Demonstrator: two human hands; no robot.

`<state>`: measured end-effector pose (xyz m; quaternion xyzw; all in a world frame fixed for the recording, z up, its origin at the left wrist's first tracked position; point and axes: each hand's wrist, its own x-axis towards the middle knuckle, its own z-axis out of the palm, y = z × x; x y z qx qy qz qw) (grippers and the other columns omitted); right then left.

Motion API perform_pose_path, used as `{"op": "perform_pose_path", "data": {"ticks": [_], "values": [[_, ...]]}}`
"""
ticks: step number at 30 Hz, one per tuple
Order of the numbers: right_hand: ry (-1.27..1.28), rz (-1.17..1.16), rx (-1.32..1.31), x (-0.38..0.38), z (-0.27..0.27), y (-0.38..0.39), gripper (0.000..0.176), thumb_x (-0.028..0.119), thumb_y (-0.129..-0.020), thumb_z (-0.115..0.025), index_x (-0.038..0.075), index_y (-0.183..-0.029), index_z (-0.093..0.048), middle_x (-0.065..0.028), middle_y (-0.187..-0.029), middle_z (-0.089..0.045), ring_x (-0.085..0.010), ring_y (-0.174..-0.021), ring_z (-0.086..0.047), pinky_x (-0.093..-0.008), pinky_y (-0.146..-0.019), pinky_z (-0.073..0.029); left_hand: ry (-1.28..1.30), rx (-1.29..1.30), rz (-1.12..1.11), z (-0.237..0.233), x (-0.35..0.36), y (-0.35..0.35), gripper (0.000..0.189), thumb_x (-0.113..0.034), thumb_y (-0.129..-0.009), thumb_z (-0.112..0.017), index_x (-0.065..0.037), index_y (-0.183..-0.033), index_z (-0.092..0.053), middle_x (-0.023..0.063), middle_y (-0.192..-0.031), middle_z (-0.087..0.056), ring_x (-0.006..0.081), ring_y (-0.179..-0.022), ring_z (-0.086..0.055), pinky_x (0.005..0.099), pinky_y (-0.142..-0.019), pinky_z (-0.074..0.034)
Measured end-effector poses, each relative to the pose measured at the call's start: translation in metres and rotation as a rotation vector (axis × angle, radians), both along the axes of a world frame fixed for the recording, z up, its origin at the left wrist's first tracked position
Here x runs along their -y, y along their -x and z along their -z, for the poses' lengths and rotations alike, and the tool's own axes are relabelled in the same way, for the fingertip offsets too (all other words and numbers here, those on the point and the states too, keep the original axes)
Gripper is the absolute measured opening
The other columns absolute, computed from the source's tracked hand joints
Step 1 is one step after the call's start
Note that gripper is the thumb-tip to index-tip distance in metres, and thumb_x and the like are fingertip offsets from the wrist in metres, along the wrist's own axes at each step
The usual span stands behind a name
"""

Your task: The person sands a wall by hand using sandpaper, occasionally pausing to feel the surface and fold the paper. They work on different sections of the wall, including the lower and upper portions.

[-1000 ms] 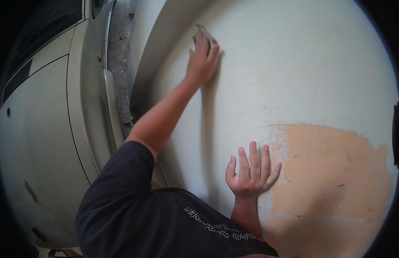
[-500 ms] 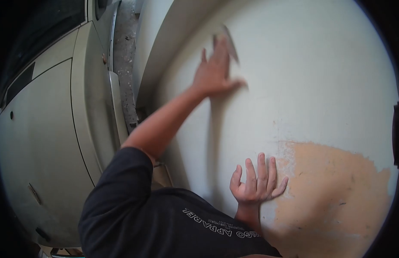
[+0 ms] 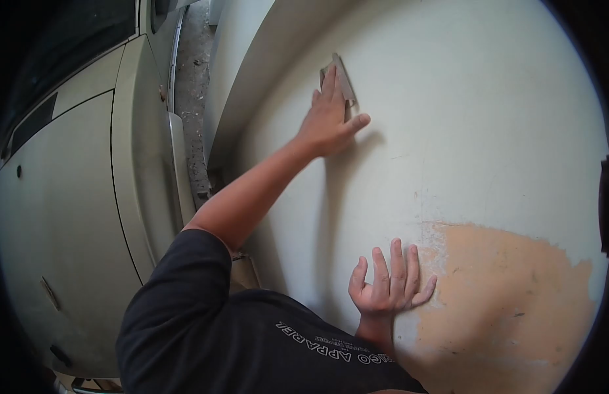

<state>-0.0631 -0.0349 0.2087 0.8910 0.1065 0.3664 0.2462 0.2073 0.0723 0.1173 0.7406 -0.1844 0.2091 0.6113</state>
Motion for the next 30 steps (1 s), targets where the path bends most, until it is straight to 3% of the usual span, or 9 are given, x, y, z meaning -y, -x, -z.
{"op": "perform_pose_path", "data": {"ticks": [3,8,11,13,17,19,22,25,30], "values": [[0.016,0.041,-0.054,-0.001,0.001,0.010,0.017,0.034,-0.087,-0.062,0.024,-0.100,-0.066,0.0012,-0.118,-0.067,-0.0271,-0.114,-0.061,-0.0572,-0.113,-0.011,-0.018,-0.189,0.024,-0.015,-0.015,-0.027,0.105,-0.071,-0.085,-0.045,0.006,-0.149,-0.014,0.0246,-0.158,-0.007,0.0384,-0.146,-0.008,0.0532,-0.117,-0.011],[0.017,0.024,-0.037,0.001,0.001,0.005,0.017,0.035,-0.086,-0.062,0.025,-0.099,-0.068,0.0016,-0.117,-0.068,-0.0269,-0.114,-0.061,-0.0577,-0.113,-0.010,-0.091,0.115,-0.034,-0.032,-0.002,-0.016,0.109,-0.071,-0.083,-0.048,0.004,-0.151,-0.006,0.0246,-0.157,-0.008,0.0368,-0.146,-0.011,0.0537,-0.117,-0.011],[0.013,0.016,-0.027,0.001,0.002,0.004,0.018,0.035,-0.087,-0.062,0.025,-0.100,-0.067,0.0018,-0.115,-0.069,-0.0266,-0.113,-0.062,-0.0581,-0.113,-0.010,-0.049,-0.180,0.044,-0.024,-0.004,-0.041,0.118,-0.076,-0.078,-0.050,0.002,-0.151,-0.001,0.0232,-0.158,-0.004,0.0387,-0.147,-0.007,0.0539,-0.117,-0.013],[0.015,0.008,-0.031,0.003,-0.001,0.006,0.017,0.034,-0.087,-0.062,0.025,-0.100,-0.067,0.0020,-0.115,-0.069,-0.0265,-0.113,-0.062,-0.0581,-0.113,-0.010,-0.032,0.126,-0.031,-0.026,0.009,-0.013,0.114,-0.075,-0.080,-0.046,0.002,-0.151,-0.001,0.0228,-0.158,-0.005,0.0368,-0.147,-0.007,0.0545,-0.117,-0.012],[0.000,0.023,-0.042,0.001,0.002,0.005,0.016,0.033,-0.087,-0.061,0.025,-0.099,-0.067,0.0022,-0.114,-0.069,-0.0261,-0.113,-0.062,-0.0585,-0.113,-0.010,-0.110,-0.105,0.066,-0.022,-0.016,-0.055,0.099,-0.066,-0.089,-0.041,0.003,-0.151,-0.006,0.0242,-0.157,-0.009,0.0340,-0.147,-0.011,0.0496,-0.118,-0.016],[0.008,0.019,-0.048,0.002,0.000,0.011,0.016,0.033,-0.087,-0.061,0.024,-0.099,-0.067,0.0024,-0.114,-0.069,-0.0261,-0.113,-0.062,-0.0587,-0.113,-0.010,0.023,-0.053,-0.033,-0.035,0.000,-0.026,0.103,-0.068,-0.087,-0.044,0.006,-0.150,-0.010,0.0240,-0.157,-0.011,0.0336,-0.147,-0.011,0.0472,-0.118,-0.016],[0.003,0.005,-0.021,0.000,0.003,-0.002,0.016,0.034,-0.087,-0.061,0.024,-0.099,-0.066,0.0027,-0.114,-0.069,-0.0261,-0.112,-0.062,-0.0589,-0.113,-0.010,-0.122,0.177,-0.067,-0.044,-0.004,-0.021,0.107,-0.069,-0.085,-0.048,0.006,-0.150,-0.008,0.0248,-0.157,-0.011,0.0349,-0.147,-0.010,0.0470,-0.118,-0.014],[0.021,0.018,-0.049,0.001,0.001,0.008,0.016,0.034,-0.088,-0.061,0.024,-0.099,-0.066,0.0036,-0.114,-0.068,-0.0259,-0.112,-0.062,-0.0588,-0.113,-0.010,-0.089,-0.089,-0.021,-0.055,-0.010,-0.040,0.115,-0.075,-0.081,-0.047,0.006,-0.150,-0.005,0.0259,-0.157,-0.009,0.0356,-0.147,-0.007,0.0469,-0.119,-0.012],[0.011,0.002,-0.030,0.001,0.002,0.005,0.014,0.035,-0.089,-0.060,0.024,-0.094,-0.067,0.0044,-0.112,-0.069,-0.0252,-0.112,-0.062,-0.0590,-0.113,-0.010,-0.114,0.405,-0.131,-0.114,0.006,-0.009,0.130,-0.087,-0.070,-0.046,0.011,-0.147,-0.010,0.0278,-0.155,-0.016,0.0377,-0.145,-0.015,0.0487,-0.118,-0.015]]}}
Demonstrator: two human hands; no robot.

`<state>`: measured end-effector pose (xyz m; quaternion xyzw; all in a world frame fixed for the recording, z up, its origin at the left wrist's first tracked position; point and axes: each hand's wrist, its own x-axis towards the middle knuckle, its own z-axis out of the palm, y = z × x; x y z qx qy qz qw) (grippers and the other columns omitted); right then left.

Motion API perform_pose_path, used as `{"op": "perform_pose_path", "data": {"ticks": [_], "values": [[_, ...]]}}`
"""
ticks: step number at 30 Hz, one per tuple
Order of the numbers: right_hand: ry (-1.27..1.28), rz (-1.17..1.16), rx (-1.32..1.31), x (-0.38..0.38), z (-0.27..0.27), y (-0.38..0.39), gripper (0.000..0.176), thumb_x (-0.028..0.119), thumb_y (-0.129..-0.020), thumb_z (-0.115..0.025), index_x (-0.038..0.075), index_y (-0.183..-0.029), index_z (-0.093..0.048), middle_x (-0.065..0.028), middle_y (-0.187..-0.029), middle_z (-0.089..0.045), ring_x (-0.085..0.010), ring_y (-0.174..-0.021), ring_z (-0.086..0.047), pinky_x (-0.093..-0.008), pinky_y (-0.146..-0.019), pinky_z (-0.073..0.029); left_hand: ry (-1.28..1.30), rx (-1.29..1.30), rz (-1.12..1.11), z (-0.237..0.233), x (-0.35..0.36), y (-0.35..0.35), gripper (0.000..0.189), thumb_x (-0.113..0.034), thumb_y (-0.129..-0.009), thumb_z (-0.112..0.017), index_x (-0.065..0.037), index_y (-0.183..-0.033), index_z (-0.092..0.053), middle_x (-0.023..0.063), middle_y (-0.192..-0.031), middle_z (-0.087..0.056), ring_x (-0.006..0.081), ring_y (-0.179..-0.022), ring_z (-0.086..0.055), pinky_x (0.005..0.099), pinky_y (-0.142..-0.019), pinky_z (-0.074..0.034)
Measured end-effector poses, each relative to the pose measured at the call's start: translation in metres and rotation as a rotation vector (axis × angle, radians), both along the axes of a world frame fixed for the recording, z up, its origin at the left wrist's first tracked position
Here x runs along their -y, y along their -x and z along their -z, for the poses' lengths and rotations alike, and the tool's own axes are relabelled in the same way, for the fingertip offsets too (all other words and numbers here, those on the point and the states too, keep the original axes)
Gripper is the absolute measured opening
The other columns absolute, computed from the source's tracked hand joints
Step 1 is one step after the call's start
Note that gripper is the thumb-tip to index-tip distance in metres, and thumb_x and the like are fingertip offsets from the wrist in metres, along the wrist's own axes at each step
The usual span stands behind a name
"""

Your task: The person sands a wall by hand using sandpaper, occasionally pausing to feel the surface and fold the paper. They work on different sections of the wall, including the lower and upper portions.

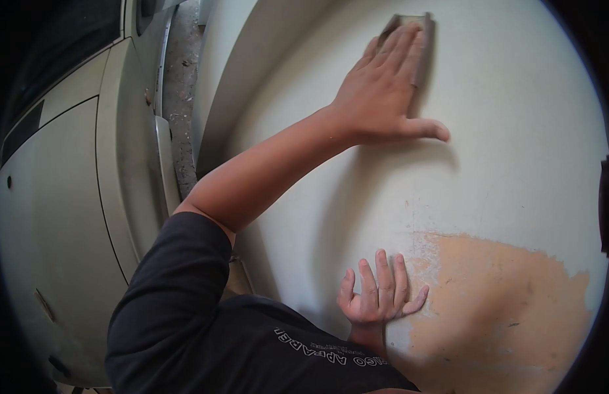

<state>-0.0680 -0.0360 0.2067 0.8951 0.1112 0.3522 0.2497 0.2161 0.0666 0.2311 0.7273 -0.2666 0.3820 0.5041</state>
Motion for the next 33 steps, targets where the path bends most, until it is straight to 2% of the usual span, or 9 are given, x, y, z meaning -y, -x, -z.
{"op": "perform_pose_path", "data": {"ticks": [3,4,5,6,11,18,23,28,33], "values": [[-0.008,-0.012,-0.004,0.001,0.000,0.000,0.014,0.035,-0.089,-0.060,0.024,-0.092,-0.068,0.0045,-0.110,-0.069,-0.0249,-0.111,-0.062,-0.0589,-0.113,-0.010,-0.007,0.097,-0.010,-0.002,-0.007,-0.014,0.118,-0.081,-0.075,-0.048,0.009,-0.146,-0.020,0.0254,-0.154,-0.022,0.0376,-0.144,-0.021,0.0501,-0.116,-0.019],[-0.007,-0.002,0.001,0.002,0.000,0.000,0.014,0.035,-0.089,-0.060,0.024,-0.092,-0.068,0.0045,-0.110,-0.069,-0.0249,-0.111,-0.062,-0.0589,-0.113,-0.010,-0.059,-0.168,0.026,0.006,-0.014,-0.027,0.100,-0.074,-0.089,-0.029,0.000,-0.152,-0.005,0.0215,-0.159,-0.005,0.0324,-0.148,0.000,0.0523,-0.118,-0.007],[-0.008,-0.016,0.004,0.002,0.000,0.000,0.014,0.034,-0.088,-0.060,0.024,-0.091,-0.068,0.0047,-0.110,-0.069,-0.0246,-0.110,-0.062,-0.0588,-0.113,-0.010,0.126,-0.213,-0.035,0.018,-0.016,-0.032,0.080,-0.058,-0.098,-0.034,-0.001,-0.151,-0.016,0.0219,-0.158,-0.014,0.0331,-0.147,-0.007,0.0529,-0.118,-0.010],[-0.011,-0.033,0.007,0.002,0.000,0.000,0.014,0.034,-0.088,-0.060,0.024,-0.090,-0.068,0.0050,-0.110,-0.068,-0.0244,-0.109,-0.063,-0.0586,-0.113,-0.011,0.138,-0.427,0.176,0.046,-0.019,-0.067,0.103,-0.069,-0.082,-0.051,0.007,-0.146,-0.023,0.0227,-0.156,-0.019,0.0365,-0.144,-0.022,0.0505,-0.116,-0.019],[-0.019,-0.023,0.000,0.000,-0.001,-0.001,0.013,0.034,-0.088,-0.060,0.024,-0.089,-0.067,0.0055,-0.109,-0.069,-0.0234,-0.108,-0.063,-0.0587,-0.113,-0.011,0.070,-0.498,0.105,0.146,-0.011,-0.021,0.104,-0.058,-0.083,-0.054,0.000,-0.152,-0.003,0.0201,-0.160,-0.003,0.0378,-0.147,-0.008,0.0549,-0.117,-0.012],[-0.013,-0.008,0.001,0.000,0.000,0.000,0.013,0.034,-0.088,-0.061,0.023,-0.091,-0.067,0.0057,-0.107,-0.069,-0.0231,-0.107,-0.063,-0.0595,-0.113,-0.011,-0.132,-0.110,0.122,0.049,-0.011,0.020,0.128,-0.088,-0.070,-0.044,0.001,-0.152,-0.004,0.0226,-0.158,-0.007,0.0355,-0.147,-0.011,0.0564,-0.116,-0.011],[-0.039,-0.058,-0.015,0.004,0.000,0.002,0.012,0.033,-0.087,-0.061,0.024,-0.092,-0.067,0.0055,-0.107,-0.069,-0.0233,-0.107,-0.063,-0.0601,-0.113,-0.011,0.046,-0.211,0.007,0.061,-0.013,-0.044,0.112,-0.070,-0.078,-0.055,0.005,-0.150,-0.013,0.0241,-0.156,-0.018,0.0353,-0.146,-0.017,0.0509,-0.117,-0.014],[-0.061,-0.071,-0.039,0.002,-0.002,0.003,0.011,0.032,-0.087,-0.061,0.024,-0.092,-0.067,0.0055,-0.107,-0.069,-0.0234,-0.107,-0.063,-0.0601,-0.113,-0.011,0.318,-0.897,0.049,0.230,-0.009,-0.048,0.089,-0.046,-0.090,-0.053,0.009,-0.148,-0.013,0.0265,-0.154,-0.021,0.0373,-0.145,-0.018,0.0455,-0.118,-0.014],[-0.031,-0.021,-0.019,0.001,0.001,0.001,0.011,0.031,-0.087,-0.061,0.024,-0.093,-0.067,0.0053,-0.107,-0.069,-0.0231,-0.109,-0.063,-0.0605,-0.113,-0.010,0.344,-0.673,0.066,0.188,-0.007,-0.040,0.090,-0.048,-0.091,-0.049,0.010,-0.148,-0.009,0.0276,-0.156,-0.014,0.0388,-0.146,-0.010,0.0442,-0.118,-0.013]]}}
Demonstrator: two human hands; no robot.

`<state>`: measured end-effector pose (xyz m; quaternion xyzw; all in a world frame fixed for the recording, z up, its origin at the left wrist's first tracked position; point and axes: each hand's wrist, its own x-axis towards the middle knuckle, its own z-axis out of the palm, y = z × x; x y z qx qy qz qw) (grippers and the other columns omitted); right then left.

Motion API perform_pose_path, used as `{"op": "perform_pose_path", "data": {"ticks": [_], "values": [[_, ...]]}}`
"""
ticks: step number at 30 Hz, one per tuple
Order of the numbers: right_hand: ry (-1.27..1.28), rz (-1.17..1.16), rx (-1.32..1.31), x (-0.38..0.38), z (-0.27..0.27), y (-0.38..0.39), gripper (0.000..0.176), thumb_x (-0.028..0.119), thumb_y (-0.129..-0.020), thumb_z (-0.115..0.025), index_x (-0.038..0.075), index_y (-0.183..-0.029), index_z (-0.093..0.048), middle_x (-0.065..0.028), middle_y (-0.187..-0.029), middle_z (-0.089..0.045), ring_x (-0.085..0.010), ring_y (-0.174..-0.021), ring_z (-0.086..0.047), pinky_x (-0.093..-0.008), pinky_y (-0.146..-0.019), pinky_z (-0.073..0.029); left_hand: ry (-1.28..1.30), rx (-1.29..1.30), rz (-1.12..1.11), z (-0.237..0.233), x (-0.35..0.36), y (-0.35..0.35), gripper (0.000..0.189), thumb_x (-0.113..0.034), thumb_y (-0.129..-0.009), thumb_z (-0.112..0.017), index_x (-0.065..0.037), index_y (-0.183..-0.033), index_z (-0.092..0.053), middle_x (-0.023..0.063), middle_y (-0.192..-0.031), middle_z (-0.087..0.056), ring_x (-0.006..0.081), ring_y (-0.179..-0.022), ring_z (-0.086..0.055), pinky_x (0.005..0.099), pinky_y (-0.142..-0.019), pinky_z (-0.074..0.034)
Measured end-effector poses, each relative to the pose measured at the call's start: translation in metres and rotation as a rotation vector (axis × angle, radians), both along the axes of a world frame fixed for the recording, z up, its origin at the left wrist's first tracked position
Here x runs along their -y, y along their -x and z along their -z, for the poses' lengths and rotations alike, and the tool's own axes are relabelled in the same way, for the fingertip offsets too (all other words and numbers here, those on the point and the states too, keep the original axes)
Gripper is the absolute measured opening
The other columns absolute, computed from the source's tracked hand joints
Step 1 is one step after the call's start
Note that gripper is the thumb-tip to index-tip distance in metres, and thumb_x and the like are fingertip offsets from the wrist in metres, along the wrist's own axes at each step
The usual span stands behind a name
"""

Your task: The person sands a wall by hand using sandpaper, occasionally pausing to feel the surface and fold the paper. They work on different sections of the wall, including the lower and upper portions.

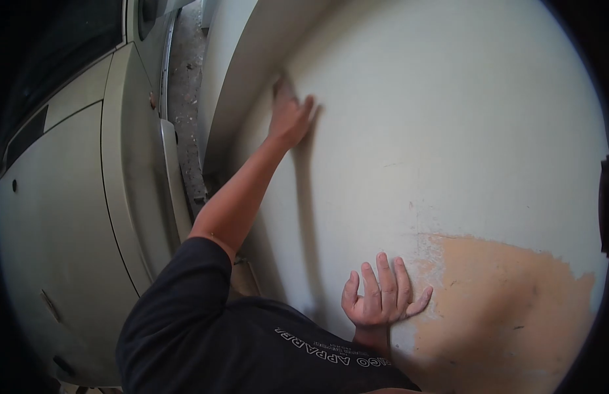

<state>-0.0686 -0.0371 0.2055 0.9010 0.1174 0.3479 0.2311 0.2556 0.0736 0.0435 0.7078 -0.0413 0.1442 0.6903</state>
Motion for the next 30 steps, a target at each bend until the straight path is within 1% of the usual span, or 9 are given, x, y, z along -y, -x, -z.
{"op": "perform_pose_path", "data": {"ticks": [3,6,9,11,15,20,23,27,30], "values": [[0.026,0.005,0.001,0.001,0.001,0.001,0.012,0.031,-0.087,-0.061,0.023,-0.093,-0.067,0.0051,-0.107,-0.069,-0.0233,-0.108,-0.063,-0.0610,-0.113,-0.009,-0.174,0.406,0.009,-0.097,-0.002,0.003,0.110,-0.068,-0.082,-0.050,0.007,-0.149,-0.007,0.0265,-0.157,-0.010,0.0390,-0.146,-0.009,0.0500,-0.118,-0.011],[0.028,-0.007,0.015,0.002,0.002,0.000,0.011,0.031,-0.087,-0.061,0.023,-0.092,-0.067,0.0050,-0.106,-0.070,-0.0231,-0.107,-0.063,-0.0612,-0.114,-0.009,-0.332,0.432,-0.044,-0.106,-0.007,-0.010,0.110,-0.071,-0.082,-0.049,0.003,-0.151,-0.006,0.0242,-0.158,-0.010,0.0368,-0.146,-0.013,0.0533,-0.117,-0.012],[0.008,-0.032,0.017,0.004,0.003,0.001,0.011,0.031,-0.087,-0.060,0.023,-0.091,-0.067,0.0048,-0.105,-0.070,-0.0227,-0.105,-0.064,-0.0611,-0.114,-0.009,-0.430,-0.229,0.444,-0.037,-0.030,-0.042,0.091,-0.054,-0.091,-0.048,0.002,-0.151,-0.008,0.0221,-0.158,-0.014,0.0376,-0.143,-0.022,0.0468,-0.117,-0.017],[0.005,-0.027,0.024,0.005,0.003,0.001,0.011,0.031,-0.087,-0.061,0.023,-0.090,-0.067,0.0047,-0.104,-0.070,-0.0228,-0.105,-0.064,-0.0610,-0.114,-0.009,-0.177,-0.175,0.142,0.056,-0.007,-0.035,0.085,-0.047,-0.093,-0.046,0.004,-0.150,-0.009,0.0237,-0.156,-0.017,0.0378,-0.143,-0.021,0.0468,-0.116,-0.017],[0.029,-0.029,0.014,0.006,0.002,0.001,0.011,0.030,-0.088,-0.060,0.022,-0.091,-0.067,0.0042,-0.103,-0.070,-0.0239,-0.104,-0.065,-0.0613,-0.114,-0.009,0.015,-0.276,0.107,0.090,-0.002,-0.020,0.084,-0.045,-0.093,-0.046,0.004,-0.150,-0.008,0.0267,-0.156,-0.016,0.0383,-0.144,-0.019,0.0479,-0.117,-0.015],[0.044,-0.032,-0.001,0.004,0.003,-0.003,0.012,0.030,-0.088,-0.060,0.021,-0.091,-0.068,0.0037,-0.103,-0.070,-0.0245,-0.103,-0.065,-0.0618,-0.114,-0.008,-0.186,0.397,-0.016,-0.052,0.000,0.005,0.093,-0.048,-0.087,-0.055,0.002,-0.151,-0.009,0.0285,-0.155,-0.016,0.0378,-0.144,-0.018,0.0521,-0.117,-0.009],[0.048,-0.042,-0.008,0.006,0.002,-0.003,0.012,0.030,-0.088,-0.060,0.021,-0.091,-0.068,0.0035,-0.102,-0.070,-0.0244,-0.102,-0.065,-0.0622,-0.114,-0.008,-0.228,0.439,-0.060,-0.045,0.000,0.003,0.096,-0.049,-0.084,-0.058,0.002,-0.151,-0.011,0.0283,-0.155,-0.017,0.0371,-0.145,-0.019,0.0535,-0.117,-0.008],[0.017,-0.100,0.028,0.010,0.004,-0.004,0.012,0.030,-0.087,-0.062,0.021,-0.089,-0.068,0.0032,-0.099,-0.071,-0.0244,-0.099,-0.066,-0.0629,-0.113,-0.009,0.145,-0.476,0.089,0.098,-0.002,-0.015,0.062,-0.045,-0.102,-0.030,0.002,-0.143,-0.036,0.0207,-0.145,-0.042,0.0344,-0.135,-0.038,0.0402,-0.113,-0.027],[0.026,-0.098,0.029,0.011,0.004,-0.004,0.012,0.030,-0.086,-0.062,0.021,-0.088,-0.069,0.0030,-0.094,-0.071,-0.0244,-0.096,-0.067,-0.0629,-0.113,-0.010,0.097,-0.454,-0.002,0.138,0.003,-0.024,0.066,-0.048,-0.102,-0.024,0.003,-0.140,-0.039,0.0232,-0.146,-0.039,0.0361,-0.136,-0.036,0.0418,-0.113,-0.024]]}}
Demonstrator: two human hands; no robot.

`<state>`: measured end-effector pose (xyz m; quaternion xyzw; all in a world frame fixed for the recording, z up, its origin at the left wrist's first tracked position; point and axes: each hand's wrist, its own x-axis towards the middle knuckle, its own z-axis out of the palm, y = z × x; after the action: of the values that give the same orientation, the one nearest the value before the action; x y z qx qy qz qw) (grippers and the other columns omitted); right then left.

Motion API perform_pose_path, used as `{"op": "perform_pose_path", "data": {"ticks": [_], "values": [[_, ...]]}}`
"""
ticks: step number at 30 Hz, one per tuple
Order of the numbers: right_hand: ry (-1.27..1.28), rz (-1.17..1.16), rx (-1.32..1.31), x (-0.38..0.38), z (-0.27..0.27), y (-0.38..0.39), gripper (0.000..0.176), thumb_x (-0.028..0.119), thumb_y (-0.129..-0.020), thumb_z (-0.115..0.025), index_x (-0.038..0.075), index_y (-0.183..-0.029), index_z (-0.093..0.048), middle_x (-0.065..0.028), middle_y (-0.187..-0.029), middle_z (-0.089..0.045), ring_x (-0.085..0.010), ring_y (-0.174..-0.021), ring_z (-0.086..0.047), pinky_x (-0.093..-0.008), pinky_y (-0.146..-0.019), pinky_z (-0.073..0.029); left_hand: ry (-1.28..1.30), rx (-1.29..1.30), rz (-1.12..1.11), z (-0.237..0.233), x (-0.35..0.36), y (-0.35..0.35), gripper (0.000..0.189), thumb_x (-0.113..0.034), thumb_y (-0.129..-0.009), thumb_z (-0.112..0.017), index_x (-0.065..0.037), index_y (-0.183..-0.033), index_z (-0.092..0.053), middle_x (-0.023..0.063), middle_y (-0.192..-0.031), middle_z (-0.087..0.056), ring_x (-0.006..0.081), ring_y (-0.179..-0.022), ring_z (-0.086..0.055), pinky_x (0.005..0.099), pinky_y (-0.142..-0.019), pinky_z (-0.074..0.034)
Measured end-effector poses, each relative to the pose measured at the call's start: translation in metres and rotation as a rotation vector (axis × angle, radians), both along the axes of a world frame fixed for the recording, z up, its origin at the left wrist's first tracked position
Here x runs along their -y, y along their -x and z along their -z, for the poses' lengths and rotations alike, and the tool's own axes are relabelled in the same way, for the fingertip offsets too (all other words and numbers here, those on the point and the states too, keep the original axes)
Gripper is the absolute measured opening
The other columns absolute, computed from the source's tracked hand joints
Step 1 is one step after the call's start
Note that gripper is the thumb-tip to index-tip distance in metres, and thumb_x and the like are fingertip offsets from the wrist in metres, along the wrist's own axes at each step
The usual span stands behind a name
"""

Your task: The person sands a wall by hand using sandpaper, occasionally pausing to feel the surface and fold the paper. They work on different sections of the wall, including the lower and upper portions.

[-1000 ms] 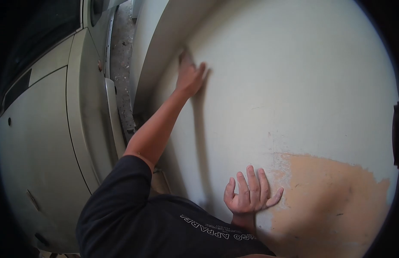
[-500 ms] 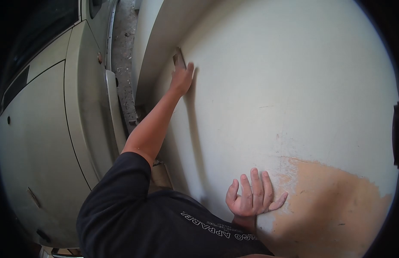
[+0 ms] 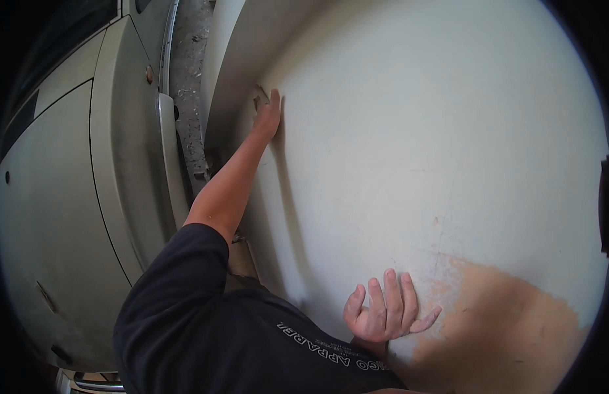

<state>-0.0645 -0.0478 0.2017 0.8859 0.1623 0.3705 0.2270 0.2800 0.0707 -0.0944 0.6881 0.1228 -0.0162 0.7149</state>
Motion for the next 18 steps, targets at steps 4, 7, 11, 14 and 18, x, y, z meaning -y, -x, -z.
{"op": "perform_pose_path", "data": {"ticks": [4,7,11,14,18], "values": [[-0.011,-0.008,0.019,0.000,0.007,-0.006,0.011,0.029,-0.086,-0.062,0.021,-0.087,-0.069,0.0027,-0.090,-0.072,-0.0247,-0.093,-0.068,-0.0629,-0.113,-0.010,-0.343,0.540,0.050,-0.101,0.002,0.015,0.067,-0.041,-0.096,-0.045,0.008,-0.141,-0.035,0.0299,-0.151,-0.023,0.0399,-0.142,-0.022,0.0435,-0.117,-0.018],[0.011,0.004,0.029,0.000,0.008,-0.008,0.011,0.029,-0.086,-0.062,0.021,-0.086,-0.068,0.0021,-0.089,-0.072,-0.0251,-0.091,-0.068,-0.0629,-0.113,-0.011,-0.318,0.743,-0.047,-0.132,0.002,0.039,0.074,-0.037,-0.089,-0.054,0.008,-0.143,-0.029,0.0286,-0.152,-0.021,0.0383,-0.142,-0.022,0.0477,-0.117,-0.014],[0.006,-0.009,0.041,0.001,0.007,-0.003,0.011,0.029,-0.087,-0.061,0.020,-0.085,-0.067,0.0022,-0.088,-0.071,-0.0255,-0.091,-0.068,-0.0629,-0.113,-0.012,0.239,0.005,0.292,0.003,-0.006,-0.001,0.079,-0.034,-0.087,-0.059,0.007,-0.145,-0.022,0.0269,-0.151,-0.025,0.0362,-0.141,-0.027,0.0536,-0.117,-0.009],[0.009,-0.026,0.048,0.002,0.006,-0.012,0.011,0.029,-0.088,-0.061,0.021,-0.085,-0.067,0.0029,-0.088,-0.071,-0.0254,-0.091,-0.068,-0.0628,-0.113,-0.013,-0.199,0.463,-0.038,-0.125,0.009,0.087,0.070,-0.026,-0.092,-0.054,0.008,-0.144,-0.022,0.0261,-0.152,-0.025,0.0377,-0.141,-0.027,0.0531,-0.117,-0.011],[0.002,-0.015,0.020,0.002,0.011,-0.003,0.010,0.028,-0.088,-0.062,0.020,-0.084,-0.066,0.0032,-0.087,-0.070,-0.0250,-0.092,-0.067,-0.0624,-0.113,-0.015,-0.611,0.201,0.366,-0.065,0.003,0.032,0.091,-0.035,-0.087,-0.061,0.007,-0.149,-0.008,0.0269,-0.155,-0.016,0.0407,-0.145,-0.014,0.0550,-0.117,-0.008]]}}
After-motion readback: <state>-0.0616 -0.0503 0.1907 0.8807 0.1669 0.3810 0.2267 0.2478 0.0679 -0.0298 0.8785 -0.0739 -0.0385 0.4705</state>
